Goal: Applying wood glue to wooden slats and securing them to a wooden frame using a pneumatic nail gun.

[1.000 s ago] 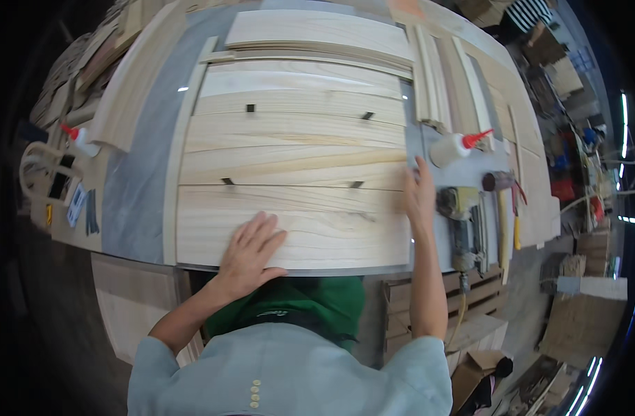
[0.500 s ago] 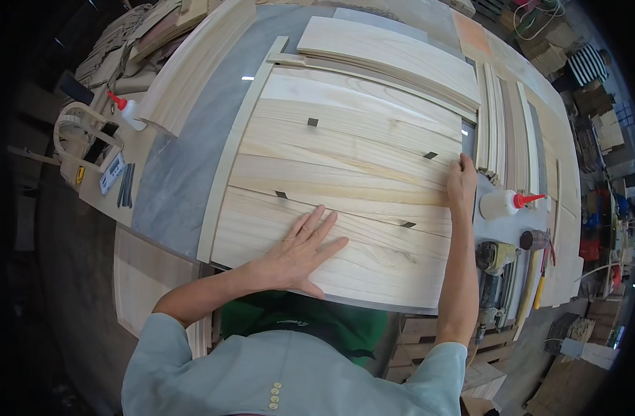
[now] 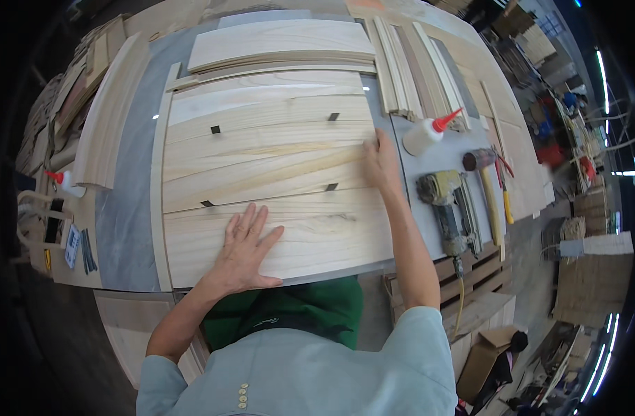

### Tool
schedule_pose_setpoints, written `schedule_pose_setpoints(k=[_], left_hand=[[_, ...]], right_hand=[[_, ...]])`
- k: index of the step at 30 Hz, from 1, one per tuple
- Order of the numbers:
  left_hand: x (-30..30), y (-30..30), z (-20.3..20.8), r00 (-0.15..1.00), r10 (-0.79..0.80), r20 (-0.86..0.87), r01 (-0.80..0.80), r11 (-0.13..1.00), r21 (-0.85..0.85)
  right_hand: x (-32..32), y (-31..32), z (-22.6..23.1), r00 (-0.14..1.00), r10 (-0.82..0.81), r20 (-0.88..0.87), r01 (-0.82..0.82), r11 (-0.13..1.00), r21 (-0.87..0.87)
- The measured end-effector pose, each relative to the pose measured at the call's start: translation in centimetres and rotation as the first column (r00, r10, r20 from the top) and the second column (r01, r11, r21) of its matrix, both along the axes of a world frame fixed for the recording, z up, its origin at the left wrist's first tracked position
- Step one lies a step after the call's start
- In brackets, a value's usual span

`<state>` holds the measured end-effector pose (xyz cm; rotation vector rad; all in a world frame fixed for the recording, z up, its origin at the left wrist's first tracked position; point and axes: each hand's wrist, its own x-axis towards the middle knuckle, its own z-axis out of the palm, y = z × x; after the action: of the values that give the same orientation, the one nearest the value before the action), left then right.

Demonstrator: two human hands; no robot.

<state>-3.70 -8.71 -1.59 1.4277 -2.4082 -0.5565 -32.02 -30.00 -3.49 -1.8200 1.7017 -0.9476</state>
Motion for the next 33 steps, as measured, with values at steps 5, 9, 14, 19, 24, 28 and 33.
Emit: schedule_pose_setpoints(k=[5, 9, 14, 19, 24, 28, 33], left_hand=[[-0.2, 0.5, 0.0, 1.000, 0.018, 0.026, -0.017, 0.999, -0.040], [-0.4, 0.0, -0.4, 1.000, 0.014, 0.017, -0.012, 0.996, -0.084], [-0.5, 0.4, -0.1, 0.999, 0.010, 0.046, -0.007, 0.998, -0.057], [0.4, 2.6, -1.2, 0.994, 0.080, 0.070, -0.073, 0.993, -0.097], [-0.4, 3.5, -1.0, 0.987, 0.158, 0.022, -0.154, 0.981, -0.113], [0.6, 4.6, 0.1, 0.971, 0.181, -0.156, -0.209, 0.961, -0.183], [16.6, -0.1, 8.1, 0.624, 0.738, -0.256, -0.748, 0.470, -0.468]], right_hand=[[-2.7, 7.8, -0.2, 1.000, -0.008, 0.002, 0.008, 0.999, 0.048], [-2.0, 9.0, 0.1, 0.994, -0.112, 0.006, 0.109, 0.983, 0.149], [-2.4, 9.2, -1.1, 0.993, -0.096, 0.063, 0.089, 0.990, 0.105], [-2.3, 9.3, -1.4, 0.999, 0.026, -0.045, -0.028, 0.999, -0.043], [-2.7, 9.0, -0.1, 0.998, -0.010, 0.063, -0.002, 0.983, 0.183], [-3.7, 8.0, -2.2, 0.996, 0.058, 0.063, -0.063, 0.996, 0.070], [-4.0, 8.6, -1.8, 0.997, 0.074, -0.016, -0.074, 0.997, -0.010]])
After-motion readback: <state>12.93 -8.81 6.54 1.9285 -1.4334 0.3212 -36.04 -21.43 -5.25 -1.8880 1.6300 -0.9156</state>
